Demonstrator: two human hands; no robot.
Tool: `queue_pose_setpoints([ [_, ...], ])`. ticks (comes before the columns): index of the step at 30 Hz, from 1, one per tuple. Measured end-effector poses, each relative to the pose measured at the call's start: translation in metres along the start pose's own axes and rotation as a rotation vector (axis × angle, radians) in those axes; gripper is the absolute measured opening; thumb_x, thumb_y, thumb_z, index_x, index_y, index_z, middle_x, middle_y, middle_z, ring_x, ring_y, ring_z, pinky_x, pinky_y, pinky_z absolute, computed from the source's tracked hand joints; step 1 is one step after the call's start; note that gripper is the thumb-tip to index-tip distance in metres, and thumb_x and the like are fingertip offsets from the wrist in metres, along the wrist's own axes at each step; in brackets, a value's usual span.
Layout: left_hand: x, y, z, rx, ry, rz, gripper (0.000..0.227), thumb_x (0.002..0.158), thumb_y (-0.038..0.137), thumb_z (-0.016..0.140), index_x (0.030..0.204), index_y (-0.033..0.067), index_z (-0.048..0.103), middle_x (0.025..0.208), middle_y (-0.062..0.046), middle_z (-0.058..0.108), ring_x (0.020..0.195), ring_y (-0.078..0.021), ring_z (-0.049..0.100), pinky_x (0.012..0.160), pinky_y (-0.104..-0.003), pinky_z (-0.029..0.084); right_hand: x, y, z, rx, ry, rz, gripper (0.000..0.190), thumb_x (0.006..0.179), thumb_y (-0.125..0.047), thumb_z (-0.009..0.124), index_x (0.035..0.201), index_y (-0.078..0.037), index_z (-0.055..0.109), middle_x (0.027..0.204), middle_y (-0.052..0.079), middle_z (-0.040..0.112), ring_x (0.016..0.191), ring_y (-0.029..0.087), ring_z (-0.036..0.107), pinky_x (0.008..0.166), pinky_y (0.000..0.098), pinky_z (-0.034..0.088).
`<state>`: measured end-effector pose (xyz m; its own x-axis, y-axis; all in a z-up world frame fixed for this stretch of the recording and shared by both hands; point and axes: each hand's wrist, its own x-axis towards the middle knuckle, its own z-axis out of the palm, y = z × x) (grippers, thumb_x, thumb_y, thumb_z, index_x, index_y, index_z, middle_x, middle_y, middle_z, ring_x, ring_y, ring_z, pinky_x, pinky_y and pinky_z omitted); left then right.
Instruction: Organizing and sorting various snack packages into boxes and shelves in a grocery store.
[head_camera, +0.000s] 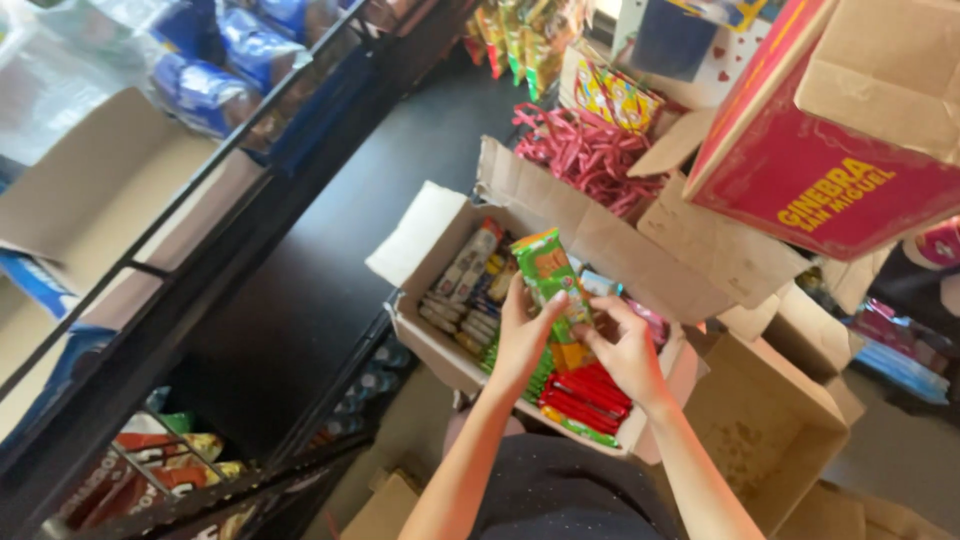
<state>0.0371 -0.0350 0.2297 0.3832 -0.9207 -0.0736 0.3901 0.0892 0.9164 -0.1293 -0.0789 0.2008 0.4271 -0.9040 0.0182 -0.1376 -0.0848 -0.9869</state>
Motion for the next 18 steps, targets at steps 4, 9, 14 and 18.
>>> queue_pose_setpoints([
  [4, 0.004, 0.011, -0.007, 0.085, 0.045, 0.038, 0.053, 0.094, 0.015, 0.071, 0.141, 0.0007, 0.051, 0.12, -0.012, 0.071, 0.107, -0.0178, 0.069, 0.09, -0.033, 0.055, 0.008, -0.024, 0.012, 0.164, -0.054, -0.05, 0.028, 0.091, 0.0, 0.071, 0.117, 0.002, 0.061, 0.104, 0.003, 0.07, 0.095, 0.01, 0.067, 0.083, 0.0257, 0.056],
  [9, 0.014, 0.047, -0.013, -0.194, 0.06, 0.086, 0.044, 0.098, 0.01, 0.063, 0.139, -0.0013, 0.052, 0.121, -0.011, 0.067, 0.109, -0.0181, 0.065, 0.094, -0.032, 0.053, 0.032, -0.072, 0.018, 0.045, -0.092, 0.015, 0.032, 0.098, -0.004, 0.069, 0.129, -0.002, 0.066, 0.087, 0.003, 0.06, 0.079, 0.006, 0.055, 0.07, 0.0218, 0.048],
  [14, 0.042, 0.133, -0.025, -0.112, 0.109, 0.171, 0.052, 0.095, 0.008, 0.051, 0.147, 0.0044, 0.044, 0.128, -0.009, 0.059, 0.116, -0.0181, 0.059, 0.1, -0.033, 0.048, 0.077, -0.196, 0.056, -0.029, -0.222, -0.099, 0.036, 0.095, -0.006, 0.067, 0.13, -0.004, 0.061, 0.099, 0.0, 0.064, 0.079, 0.003, 0.059, 0.066, 0.0206, 0.051],
  [18, 0.072, 0.211, -0.039, -0.051, 0.018, 0.354, 0.057, 0.095, 0.005, 0.047, 0.151, 0.0029, 0.039, 0.137, -0.011, 0.056, 0.127, -0.0207, 0.055, 0.11, -0.035, 0.044, 0.126, -0.27, 0.085, -0.154, -0.287, -0.37, 0.037, 0.098, -0.007, 0.068, 0.133, -0.002, 0.058, 0.109, 0.001, 0.066, 0.085, 0.003, 0.06, 0.071, 0.02, 0.053],
])
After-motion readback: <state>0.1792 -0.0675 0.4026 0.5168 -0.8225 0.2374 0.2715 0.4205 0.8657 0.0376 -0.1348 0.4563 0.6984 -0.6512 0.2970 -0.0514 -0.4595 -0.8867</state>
